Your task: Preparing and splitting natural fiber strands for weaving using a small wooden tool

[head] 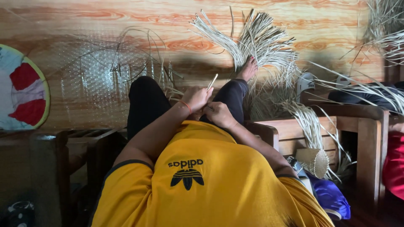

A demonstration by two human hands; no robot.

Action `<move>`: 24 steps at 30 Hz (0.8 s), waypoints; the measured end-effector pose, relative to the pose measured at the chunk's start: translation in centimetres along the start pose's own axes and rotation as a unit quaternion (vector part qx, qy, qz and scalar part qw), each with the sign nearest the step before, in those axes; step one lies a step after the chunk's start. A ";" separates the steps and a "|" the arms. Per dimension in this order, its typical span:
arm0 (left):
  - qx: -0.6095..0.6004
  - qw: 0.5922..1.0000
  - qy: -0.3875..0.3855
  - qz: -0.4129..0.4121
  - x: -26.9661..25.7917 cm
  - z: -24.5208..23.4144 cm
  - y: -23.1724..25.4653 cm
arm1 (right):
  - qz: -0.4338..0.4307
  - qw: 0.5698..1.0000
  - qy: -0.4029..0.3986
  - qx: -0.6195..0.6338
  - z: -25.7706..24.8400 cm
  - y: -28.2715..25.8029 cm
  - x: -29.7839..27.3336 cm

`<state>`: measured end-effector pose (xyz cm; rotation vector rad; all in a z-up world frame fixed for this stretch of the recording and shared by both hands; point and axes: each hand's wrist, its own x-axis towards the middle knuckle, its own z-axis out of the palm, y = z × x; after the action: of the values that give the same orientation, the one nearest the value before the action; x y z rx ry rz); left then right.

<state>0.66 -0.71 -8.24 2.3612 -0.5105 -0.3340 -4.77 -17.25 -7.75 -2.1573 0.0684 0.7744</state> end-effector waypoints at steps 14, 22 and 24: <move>0.034 0.992 -0.018 -0.123 1.0 -0.7 -4.8 | 0.075 0.991 0.012 0.108 -4.8 -10.6 -10.1; 0.013 0.978 -0.067 -0.199 1.3 -0.5 -8.0 | -0.045 0.945 0.017 0.323 -9.0 -9.8 -14.4; 0.009 0.972 -0.073 -0.223 1.0 -0.4 -8.6 | -0.060 0.929 0.028 0.364 -10.3 -8.5 -15.3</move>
<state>3.99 5.02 -13.86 2.4658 -0.0394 -0.7124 -9.34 -22.25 11.38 -1.4568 0.2162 0.5054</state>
